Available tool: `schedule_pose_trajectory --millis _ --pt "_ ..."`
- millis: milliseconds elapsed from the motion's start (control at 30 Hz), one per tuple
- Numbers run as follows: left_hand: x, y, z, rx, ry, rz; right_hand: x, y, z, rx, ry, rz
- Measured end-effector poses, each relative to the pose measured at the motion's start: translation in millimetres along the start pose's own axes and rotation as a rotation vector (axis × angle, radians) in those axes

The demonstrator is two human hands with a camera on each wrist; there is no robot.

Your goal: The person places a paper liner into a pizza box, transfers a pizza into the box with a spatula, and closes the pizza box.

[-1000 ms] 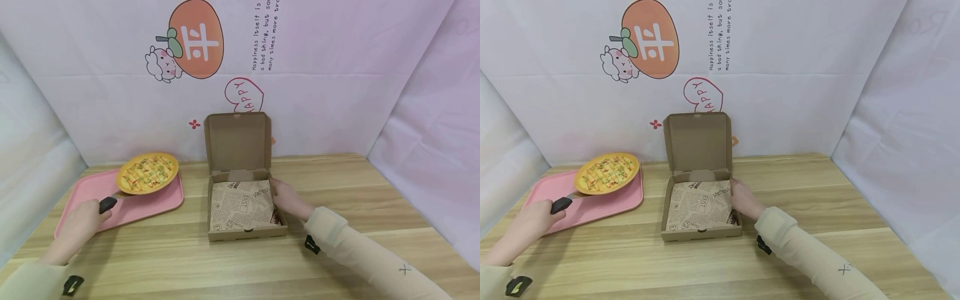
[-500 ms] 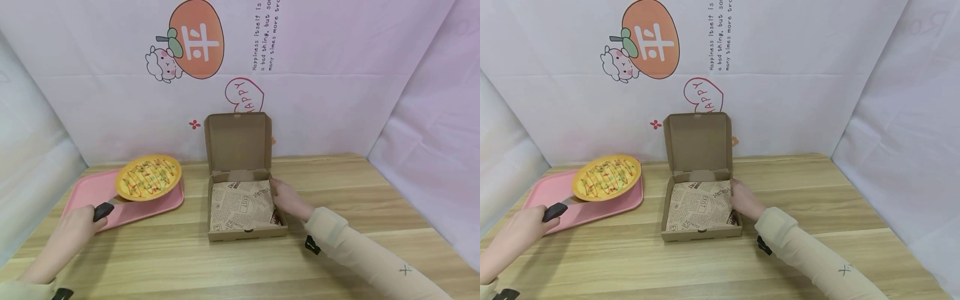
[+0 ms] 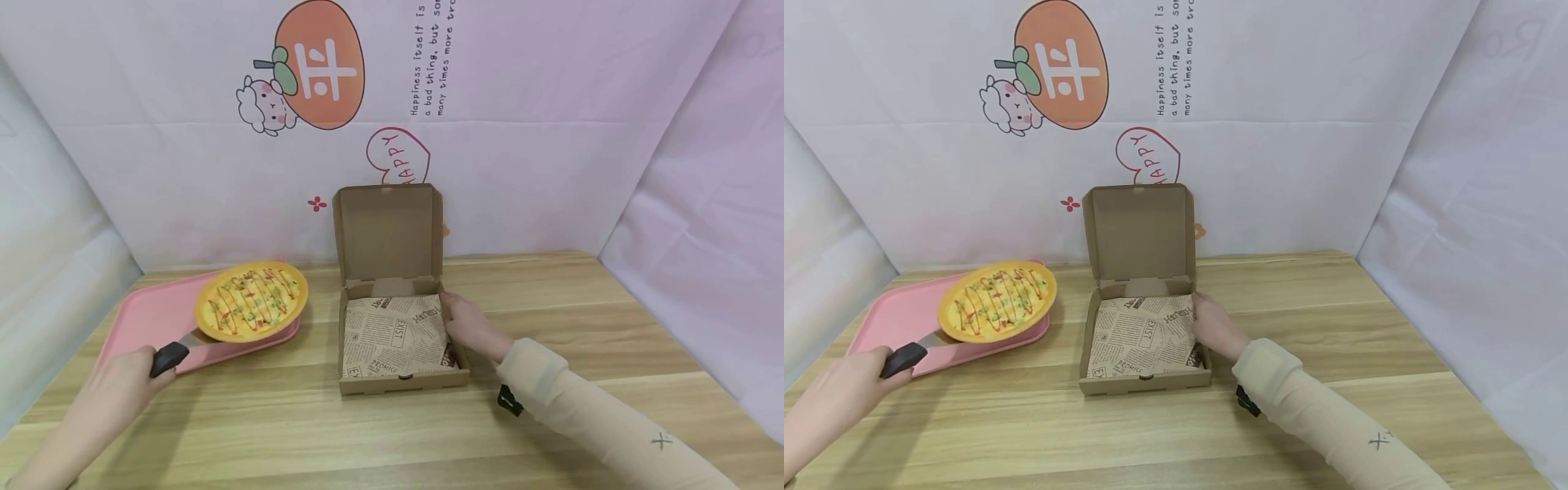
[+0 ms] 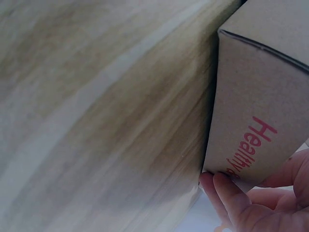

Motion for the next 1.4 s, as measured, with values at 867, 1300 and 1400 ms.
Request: schedule_pose_trajectory --millis 867,1300,1400 --pt "-2.2 -39.7 2.3 0.015 -0.037 -0.073 2.5 -3.2 -1.9 -0.002 0.003 -0.012" --pt "10.3 -65.9 -0.6 0.014 -0.027 -0.122 1.9 -3.0 -1.1 0.033 -0.001 -0.009" --pt "14.0 -73.7 -0.2 0.019 -0.034 -0.132 1.8 -2.7 -0.9 0.032 -0.001 -0.012"
Point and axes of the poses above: each hand's wrist, its own x-axis towards the middle knuckle, its own z-axis out of the back of the hand, y = z × x, the point moved 10 cm from there along x, towards the middle knuckle, and after that the axes turned 12 degrees about -z, right-handed, at the moved point
